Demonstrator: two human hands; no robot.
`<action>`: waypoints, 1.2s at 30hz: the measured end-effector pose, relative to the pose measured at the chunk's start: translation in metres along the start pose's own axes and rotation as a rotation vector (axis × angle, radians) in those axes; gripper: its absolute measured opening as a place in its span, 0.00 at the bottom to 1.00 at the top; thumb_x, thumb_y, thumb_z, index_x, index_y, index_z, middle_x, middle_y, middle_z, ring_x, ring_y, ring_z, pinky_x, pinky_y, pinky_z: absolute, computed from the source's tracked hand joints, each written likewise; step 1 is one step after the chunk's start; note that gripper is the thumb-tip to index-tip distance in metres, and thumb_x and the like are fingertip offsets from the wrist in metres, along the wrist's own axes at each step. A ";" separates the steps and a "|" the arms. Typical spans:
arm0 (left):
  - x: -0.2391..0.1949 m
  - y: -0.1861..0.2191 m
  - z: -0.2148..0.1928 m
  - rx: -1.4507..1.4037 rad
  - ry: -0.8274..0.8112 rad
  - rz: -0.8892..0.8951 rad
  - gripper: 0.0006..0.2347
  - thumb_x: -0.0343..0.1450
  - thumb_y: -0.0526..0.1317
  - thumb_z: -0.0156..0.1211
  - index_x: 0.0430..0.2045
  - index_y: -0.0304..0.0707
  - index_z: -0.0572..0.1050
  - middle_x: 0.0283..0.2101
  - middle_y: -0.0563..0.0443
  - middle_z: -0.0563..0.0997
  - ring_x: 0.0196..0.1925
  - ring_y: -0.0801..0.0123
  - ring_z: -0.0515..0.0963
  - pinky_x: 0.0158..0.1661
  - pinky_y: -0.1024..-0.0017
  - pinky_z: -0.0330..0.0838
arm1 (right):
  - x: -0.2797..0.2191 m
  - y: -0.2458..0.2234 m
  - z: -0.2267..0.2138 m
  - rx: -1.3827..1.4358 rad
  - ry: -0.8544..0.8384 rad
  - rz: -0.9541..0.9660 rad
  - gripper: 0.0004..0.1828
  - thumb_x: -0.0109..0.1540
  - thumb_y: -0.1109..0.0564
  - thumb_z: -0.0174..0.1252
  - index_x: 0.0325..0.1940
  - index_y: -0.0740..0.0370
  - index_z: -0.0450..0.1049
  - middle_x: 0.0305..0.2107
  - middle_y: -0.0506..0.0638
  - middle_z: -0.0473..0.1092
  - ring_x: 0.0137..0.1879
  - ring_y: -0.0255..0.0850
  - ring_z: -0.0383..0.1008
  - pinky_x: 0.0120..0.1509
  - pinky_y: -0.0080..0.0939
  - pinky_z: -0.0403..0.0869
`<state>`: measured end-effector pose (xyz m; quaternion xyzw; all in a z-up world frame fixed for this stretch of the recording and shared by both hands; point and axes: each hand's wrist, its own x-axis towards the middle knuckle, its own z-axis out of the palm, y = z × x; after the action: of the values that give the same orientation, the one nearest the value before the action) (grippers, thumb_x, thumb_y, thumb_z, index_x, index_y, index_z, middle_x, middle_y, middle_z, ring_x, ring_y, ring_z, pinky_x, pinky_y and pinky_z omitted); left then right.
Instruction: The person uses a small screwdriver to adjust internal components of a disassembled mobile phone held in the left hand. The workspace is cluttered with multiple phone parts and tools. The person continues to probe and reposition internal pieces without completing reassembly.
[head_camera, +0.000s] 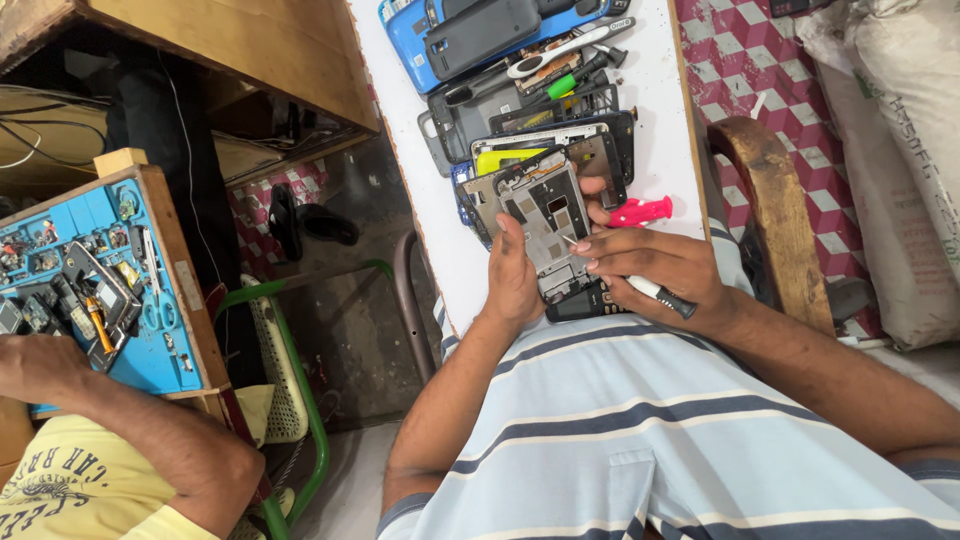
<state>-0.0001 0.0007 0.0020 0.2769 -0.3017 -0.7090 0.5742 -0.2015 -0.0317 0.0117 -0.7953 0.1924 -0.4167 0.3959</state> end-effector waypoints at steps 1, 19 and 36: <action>0.000 0.000 0.000 0.001 -0.003 0.003 0.39 0.76 0.68 0.39 0.68 0.26 0.63 0.51 0.39 0.77 0.53 0.61 0.79 0.60 0.61 0.76 | 0.000 0.000 0.001 0.006 -0.001 0.001 0.13 0.59 0.70 0.60 0.48 0.68 0.75 0.52 0.59 0.75 0.59 0.47 0.79 0.67 0.44 0.77; 0.001 0.001 0.005 -0.006 0.036 0.012 0.37 0.77 0.67 0.39 0.69 0.29 0.59 0.60 0.40 0.75 0.57 0.60 0.78 0.60 0.60 0.76 | -0.008 0.010 -0.009 0.315 0.076 0.184 0.06 0.65 0.64 0.59 0.46 0.67 0.76 0.46 0.59 0.78 0.55 0.48 0.82 0.65 0.48 0.79; 0.003 0.002 0.013 0.076 0.074 -0.092 0.40 0.73 0.71 0.39 0.62 0.25 0.67 0.48 0.42 0.79 0.51 0.61 0.80 0.55 0.65 0.75 | 0.079 -0.112 -0.136 0.818 -0.597 -0.541 0.20 0.79 0.56 0.38 0.40 0.71 0.68 0.43 0.65 0.72 0.48 0.66 0.78 0.49 0.63 0.77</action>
<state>-0.0087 -0.0010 0.0122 0.3382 -0.2940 -0.7119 0.5407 -0.2690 -0.0770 0.1863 -0.6815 -0.3148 -0.3013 0.5879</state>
